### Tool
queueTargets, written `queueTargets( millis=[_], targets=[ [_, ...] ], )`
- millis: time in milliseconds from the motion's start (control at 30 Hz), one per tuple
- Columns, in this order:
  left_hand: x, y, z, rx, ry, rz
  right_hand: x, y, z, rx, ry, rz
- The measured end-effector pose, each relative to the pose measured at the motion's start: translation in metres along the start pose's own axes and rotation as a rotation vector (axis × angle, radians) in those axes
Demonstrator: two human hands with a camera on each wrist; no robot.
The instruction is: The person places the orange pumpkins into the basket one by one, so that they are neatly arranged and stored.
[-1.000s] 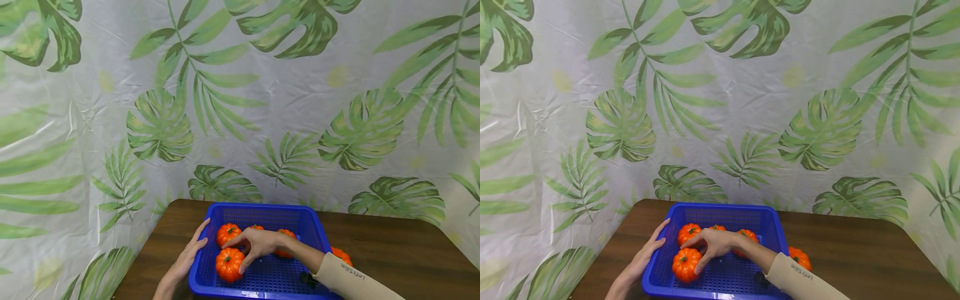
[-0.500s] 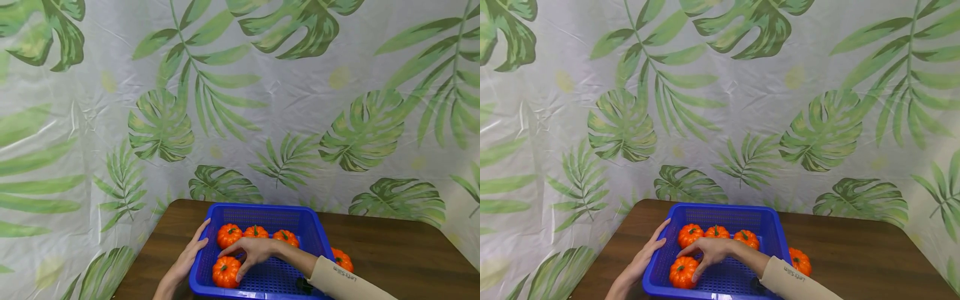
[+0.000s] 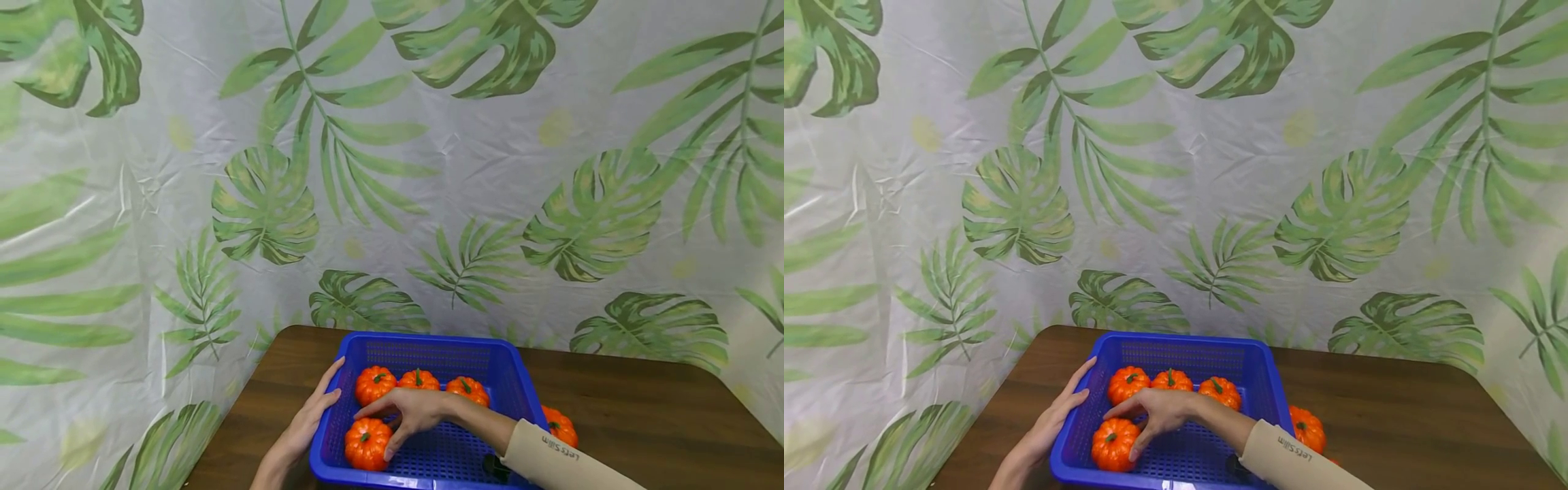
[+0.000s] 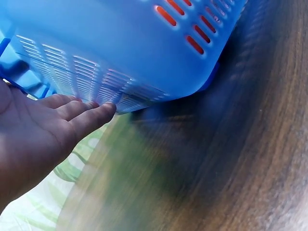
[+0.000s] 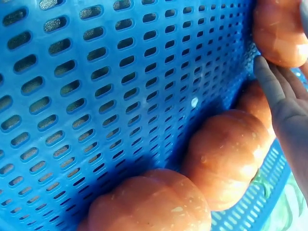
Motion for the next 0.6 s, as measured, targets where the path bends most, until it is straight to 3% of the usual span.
queueTargets(
  millis=[267, 600],
  targets=[
    [0.001, 0.003, 0.001, -0.019, -0.003, -0.012, 0.000, 0.001, -0.002, -0.013, 0.004, -0.005],
    [0.000, 0.002, 0.000, -0.017, -0.001, -0.032, -0.016, 0.024, -0.012, -0.013, -0.006, 0.014]
  ],
)
Point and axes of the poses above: each hand's wrist, its own z-axis towards the middle knuckle, its own x-axis out of the palm, y = z × x, the point moved 7 cm from there along z, towards the middle knuckle, and after that the axes turned 13 degrees about -y, right-handed, at the moved point
